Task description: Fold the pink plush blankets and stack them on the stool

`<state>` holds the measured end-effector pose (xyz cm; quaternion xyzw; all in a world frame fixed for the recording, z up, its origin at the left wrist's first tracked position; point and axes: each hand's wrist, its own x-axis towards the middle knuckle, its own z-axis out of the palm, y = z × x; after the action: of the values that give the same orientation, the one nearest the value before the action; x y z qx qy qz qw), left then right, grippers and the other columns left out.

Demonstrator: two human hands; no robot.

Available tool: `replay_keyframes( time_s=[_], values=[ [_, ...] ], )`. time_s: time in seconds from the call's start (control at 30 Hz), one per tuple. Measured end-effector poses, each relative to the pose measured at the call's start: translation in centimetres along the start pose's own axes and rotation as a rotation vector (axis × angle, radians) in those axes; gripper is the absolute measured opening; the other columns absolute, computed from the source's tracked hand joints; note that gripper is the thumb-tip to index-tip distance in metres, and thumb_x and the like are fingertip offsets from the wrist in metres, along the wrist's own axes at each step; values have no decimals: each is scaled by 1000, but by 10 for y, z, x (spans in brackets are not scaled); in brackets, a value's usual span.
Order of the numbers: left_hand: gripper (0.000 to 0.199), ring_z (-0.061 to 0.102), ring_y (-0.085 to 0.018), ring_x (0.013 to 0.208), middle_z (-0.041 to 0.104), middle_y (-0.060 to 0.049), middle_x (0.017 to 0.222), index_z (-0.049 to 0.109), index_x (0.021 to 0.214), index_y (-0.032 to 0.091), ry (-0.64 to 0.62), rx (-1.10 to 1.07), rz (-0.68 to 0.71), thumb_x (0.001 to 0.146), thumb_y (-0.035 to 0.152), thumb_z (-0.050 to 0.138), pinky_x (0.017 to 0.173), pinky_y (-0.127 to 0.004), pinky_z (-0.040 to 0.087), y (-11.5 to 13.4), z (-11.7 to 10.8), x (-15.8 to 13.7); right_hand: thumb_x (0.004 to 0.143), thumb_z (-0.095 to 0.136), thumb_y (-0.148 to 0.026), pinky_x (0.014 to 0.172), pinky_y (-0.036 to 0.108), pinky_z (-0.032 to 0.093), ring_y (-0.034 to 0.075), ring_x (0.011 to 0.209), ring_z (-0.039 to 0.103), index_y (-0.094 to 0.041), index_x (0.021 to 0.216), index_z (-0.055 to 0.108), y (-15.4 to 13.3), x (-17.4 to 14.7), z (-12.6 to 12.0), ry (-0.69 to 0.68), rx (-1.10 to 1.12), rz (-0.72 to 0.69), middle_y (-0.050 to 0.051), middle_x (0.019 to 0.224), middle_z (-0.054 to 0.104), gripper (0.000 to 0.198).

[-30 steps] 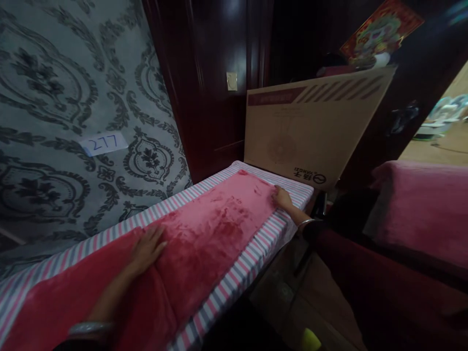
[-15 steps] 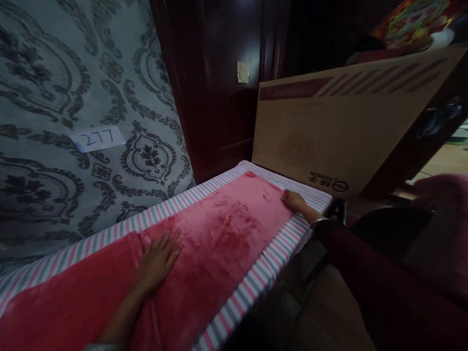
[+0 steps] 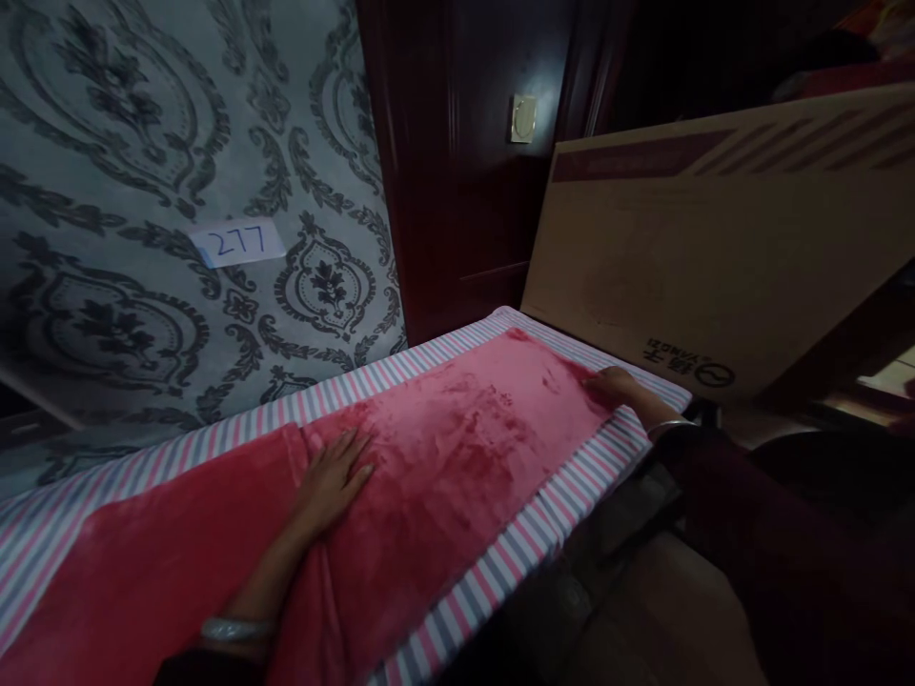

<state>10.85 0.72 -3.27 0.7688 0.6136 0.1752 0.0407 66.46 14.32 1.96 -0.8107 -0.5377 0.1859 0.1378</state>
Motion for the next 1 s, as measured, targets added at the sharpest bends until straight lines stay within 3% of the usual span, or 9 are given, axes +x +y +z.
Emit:
replay_keyframes(
  time_s=[0.1,0.23,0.37,0.47,0.57,0.63,0.73,0.83,1.0],
  values=[
    [60,45,-29,146,50,-12,156,59,143,20,101,-201,-40,95,52,44,122,-51,32,-6,-1,-1,97,59,-30,57,28,43,17,61,56,-4,97,72,-20,-6,-7,15,63,-28,9,70,64,30],
    [62,51,-30,140,59,-11,148,67,131,19,180,-450,-102,90,60,46,122,-50,33,-8,-8,-2,97,56,-28,58,27,44,16,63,57,-2,106,70,-69,-30,-9,55,134,-139,10,78,67,31],
    [67,56,-32,135,65,-11,140,72,120,20,239,-690,-209,81,71,57,121,-52,35,-1,-19,-5,92,60,-32,63,27,47,17,69,61,-12,102,74,-121,-87,4,62,172,-368,5,79,69,25],
    [75,64,-34,125,70,-16,130,71,122,15,273,-977,-282,75,74,65,114,-54,44,2,-24,-8,88,65,-31,70,25,48,18,76,64,-19,106,75,-140,-143,28,21,185,-579,2,85,73,24],
    [78,69,-35,117,71,-19,126,69,122,12,289,-1183,-310,71,72,73,106,-53,52,3,-26,-9,84,65,-26,75,26,48,21,85,69,-24,112,75,-140,-194,63,-16,152,-879,3,97,77,30],
    [78,70,-35,115,70,-20,128,70,119,12,295,-1225,-320,68,71,77,104,-53,54,2,-25,-10,84,62,-22,75,26,48,22,89,71,-26,113,76,-134,-218,86,-59,107,-994,3,100,78,32],
    [80,71,-32,109,72,-19,122,70,114,12,287,-1218,-330,62,72,79,103,-52,54,2,-22,-9,84,60,-18,74,24,48,21,92,72,-27,114,75,-125,-236,108,-119,57,-1019,4,101,78,36],
    [77,72,-28,102,75,-16,112,71,108,13,273,-1186,-347,58,70,83,100,-46,55,5,-21,-7,84,58,-17,77,25,49,22,97,72,-26,122,72,-119,-241,114,-122,62,-998,5,106,78,41],
    [52,70,-17,73,73,-7,85,68,104,15,191,-1147,-507,69,50,83,73,-32,59,18,-27,10,87,57,-17,85,30,51,23,101,69,-25,130,67,-111,-246,120,-96,118,-1000,7,112,74,45]
  ],
)
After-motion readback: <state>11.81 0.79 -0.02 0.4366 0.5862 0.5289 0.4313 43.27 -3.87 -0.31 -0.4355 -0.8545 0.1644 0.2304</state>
